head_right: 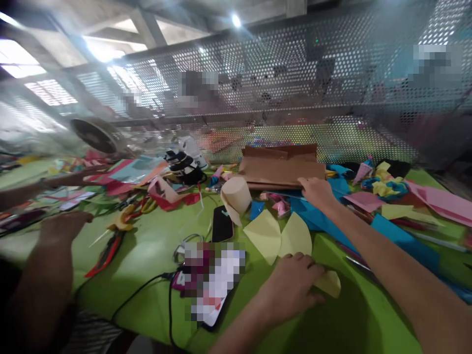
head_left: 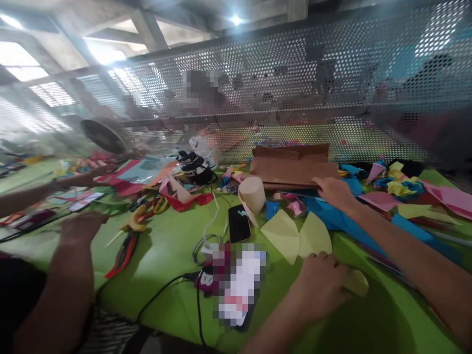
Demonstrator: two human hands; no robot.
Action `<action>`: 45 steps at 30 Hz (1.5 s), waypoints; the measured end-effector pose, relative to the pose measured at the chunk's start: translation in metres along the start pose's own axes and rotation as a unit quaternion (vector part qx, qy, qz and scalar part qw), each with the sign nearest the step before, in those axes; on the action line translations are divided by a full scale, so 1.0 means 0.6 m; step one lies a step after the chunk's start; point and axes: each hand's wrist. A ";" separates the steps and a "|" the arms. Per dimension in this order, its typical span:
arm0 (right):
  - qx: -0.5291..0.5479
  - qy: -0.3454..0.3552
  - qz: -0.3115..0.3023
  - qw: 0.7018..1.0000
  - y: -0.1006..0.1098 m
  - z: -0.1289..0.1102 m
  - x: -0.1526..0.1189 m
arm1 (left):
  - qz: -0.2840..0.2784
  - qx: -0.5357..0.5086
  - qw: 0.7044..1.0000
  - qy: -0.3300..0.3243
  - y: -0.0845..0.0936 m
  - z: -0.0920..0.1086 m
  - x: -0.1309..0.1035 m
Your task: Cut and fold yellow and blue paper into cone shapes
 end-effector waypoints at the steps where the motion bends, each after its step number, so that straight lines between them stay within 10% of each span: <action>1: -0.002 -0.018 0.004 1.000 0.002 0.005 0.009 | -0.002 0.001 1.000 -0.002 -0.001 0.000 0.000; 12: -0.031 -0.099 0.094 0.990 0.078 0.016 0.104 | -0.037 0.030 0.999 -0.024 0.006 0.005 -0.004; 21: 0.000 -0.016 0.048 0.999 0.027 -0.068 0.095 | -0.029 0.020 0.999 -0.027 0.009 0.003 -0.005; 30: 0.063 0.057 0.009 0.996 0.012 -0.074 0.048 | -0.004 0.007 1.000 -0.021 -0.011 0.000 -0.005; 39: 0.148 0.042 0.055 0.987 0.110 0.053 -0.054 | -0.021 0.005 1.000 -0.011 0.007 0.004 -0.010; 45: 0.127 0.017 -0.053 0.990 0.107 0.088 -0.182 | -0.037 0.006 0.999 -0.016 0.008 0.000 -0.005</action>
Point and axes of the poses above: each hand's wrist, its own x-axis towards the middle knuckle, its own y-axis out of the back of the hand, z = x × y, and after that the axes turned 7 degrees about y, right-handed
